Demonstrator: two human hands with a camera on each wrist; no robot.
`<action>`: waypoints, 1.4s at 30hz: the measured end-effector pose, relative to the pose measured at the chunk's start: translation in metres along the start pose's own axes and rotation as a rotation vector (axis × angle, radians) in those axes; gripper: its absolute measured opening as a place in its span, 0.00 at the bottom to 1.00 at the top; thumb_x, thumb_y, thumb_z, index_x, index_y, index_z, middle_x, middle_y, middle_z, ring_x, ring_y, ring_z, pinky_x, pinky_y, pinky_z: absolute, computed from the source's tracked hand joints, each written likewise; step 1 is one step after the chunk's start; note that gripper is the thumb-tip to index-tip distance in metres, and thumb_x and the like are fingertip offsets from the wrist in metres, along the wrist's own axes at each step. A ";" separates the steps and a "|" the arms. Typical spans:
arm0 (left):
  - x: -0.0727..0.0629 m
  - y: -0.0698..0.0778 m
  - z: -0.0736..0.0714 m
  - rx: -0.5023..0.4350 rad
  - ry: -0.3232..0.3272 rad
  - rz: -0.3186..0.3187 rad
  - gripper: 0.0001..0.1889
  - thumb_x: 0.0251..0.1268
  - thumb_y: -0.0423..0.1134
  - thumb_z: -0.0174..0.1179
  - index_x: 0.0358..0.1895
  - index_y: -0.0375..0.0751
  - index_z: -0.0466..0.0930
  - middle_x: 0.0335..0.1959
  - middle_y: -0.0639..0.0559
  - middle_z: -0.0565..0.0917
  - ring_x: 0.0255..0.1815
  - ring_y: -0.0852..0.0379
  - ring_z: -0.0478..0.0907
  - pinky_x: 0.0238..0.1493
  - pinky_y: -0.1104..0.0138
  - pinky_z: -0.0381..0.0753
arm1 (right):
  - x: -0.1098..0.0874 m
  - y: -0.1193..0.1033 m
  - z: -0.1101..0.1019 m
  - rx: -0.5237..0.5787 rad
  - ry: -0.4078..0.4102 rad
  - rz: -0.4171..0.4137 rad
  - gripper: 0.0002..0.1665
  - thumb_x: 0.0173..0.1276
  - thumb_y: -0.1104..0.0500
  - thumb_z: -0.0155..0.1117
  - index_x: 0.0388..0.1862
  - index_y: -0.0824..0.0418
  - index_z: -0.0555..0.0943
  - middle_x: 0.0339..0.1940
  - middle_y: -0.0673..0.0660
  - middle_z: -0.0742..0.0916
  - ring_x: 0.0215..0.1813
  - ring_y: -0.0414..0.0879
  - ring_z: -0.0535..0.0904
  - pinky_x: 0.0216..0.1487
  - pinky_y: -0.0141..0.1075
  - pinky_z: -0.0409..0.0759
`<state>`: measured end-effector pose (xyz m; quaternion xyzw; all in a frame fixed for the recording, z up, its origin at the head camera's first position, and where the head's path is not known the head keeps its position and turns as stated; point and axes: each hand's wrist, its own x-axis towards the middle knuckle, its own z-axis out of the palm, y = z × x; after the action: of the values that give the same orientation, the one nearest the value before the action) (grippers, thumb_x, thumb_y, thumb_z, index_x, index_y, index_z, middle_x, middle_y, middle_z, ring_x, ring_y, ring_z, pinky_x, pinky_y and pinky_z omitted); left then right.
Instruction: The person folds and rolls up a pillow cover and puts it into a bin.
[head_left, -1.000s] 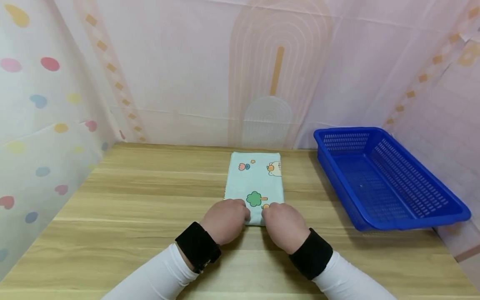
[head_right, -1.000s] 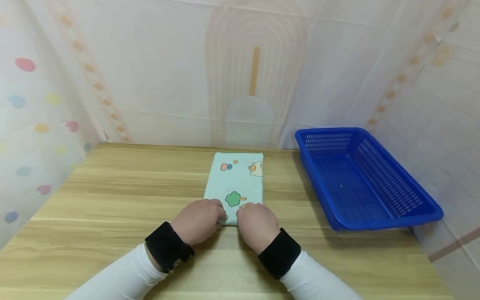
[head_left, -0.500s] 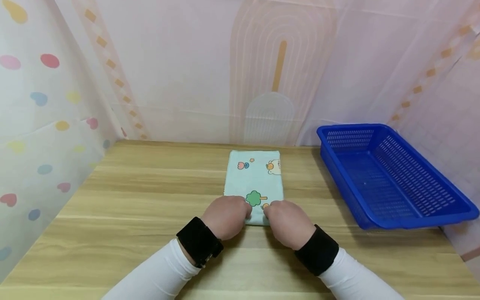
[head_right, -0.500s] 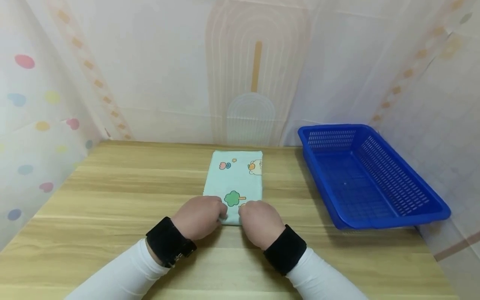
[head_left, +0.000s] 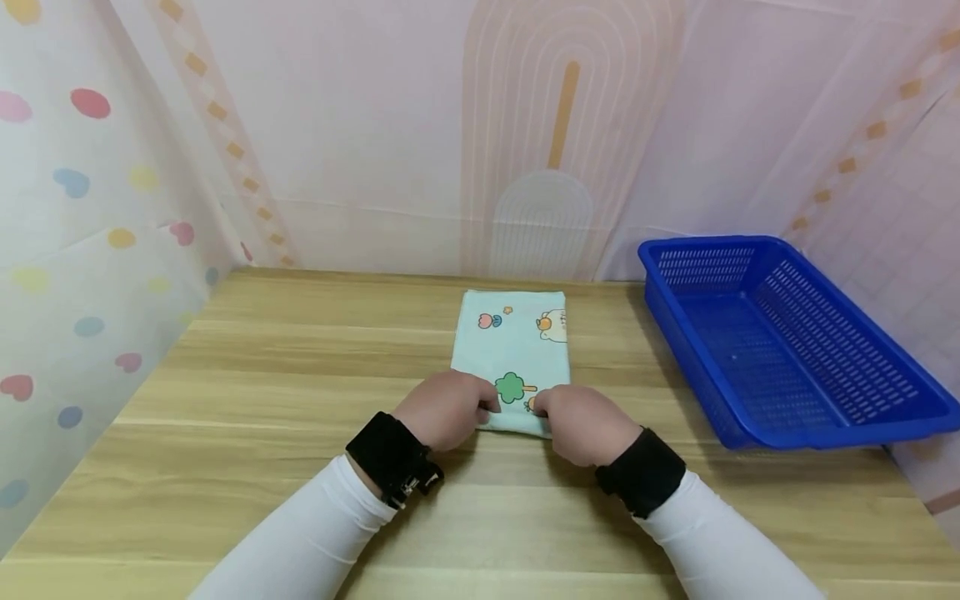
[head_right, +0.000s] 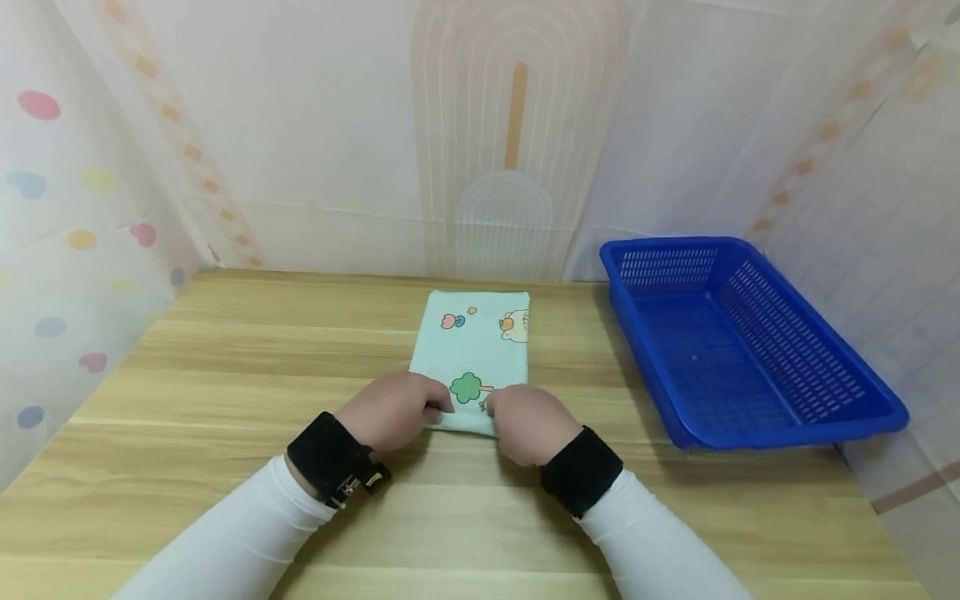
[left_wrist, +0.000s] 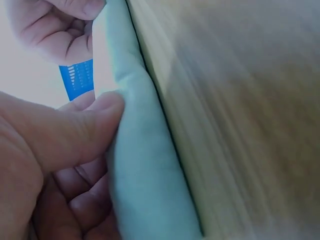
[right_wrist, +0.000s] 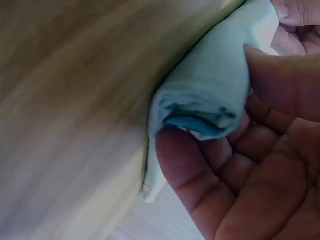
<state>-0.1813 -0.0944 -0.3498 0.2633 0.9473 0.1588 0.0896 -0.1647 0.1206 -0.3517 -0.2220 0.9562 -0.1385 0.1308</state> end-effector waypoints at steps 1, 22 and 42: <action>0.001 -0.001 -0.001 -0.010 -0.003 -0.005 0.07 0.71 0.33 0.67 0.38 0.52 0.89 0.36 0.61 0.88 0.40 0.58 0.82 0.48 0.62 0.82 | 0.001 0.001 -0.002 0.009 -0.014 0.004 0.08 0.72 0.69 0.64 0.45 0.60 0.86 0.32 0.51 0.83 0.35 0.47 0.76 0.44 0.40 0.80; 0.013 0.006 -0.009 0.059 0.003 -0.045 0.11 0.72 0.29 0.61 0.39 0.49 0.89 0.40 0.55 0.87 0.41 0.53 0.81 0.49 0.61 0.83 | 0.015 0.004 -0.014 0.026 0.045 0.079 0.07 0.70 0.68 0.68 0.36 0.57 0.87 0.34 0.52 0.87 0.37 0.47 0.77 0.47 0.40 0.81; -0.010 0.017 0.010 0.360 0.134 0.124 0.12 0.59 0.23 0.65 0.30 0.48 0.88 0.30 0.52 0.80 0.30 0.53 0.76 0.36 0.64 0.80 | -0.002 -0.011 0.010 -0.131 0.219 -0.090 0.08 0.66 0.71 0.70 0.32 0.60 0.89 0.27 0.52 0.85 0.30 0.43 0.76 0.38 0.39 0.82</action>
<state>-0.1626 -0.0836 -0.3528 0.3215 0.9463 0.0095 -0.0322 -0.1551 0.1099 -0.3568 -0.2561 0.9609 -0.1050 0.0045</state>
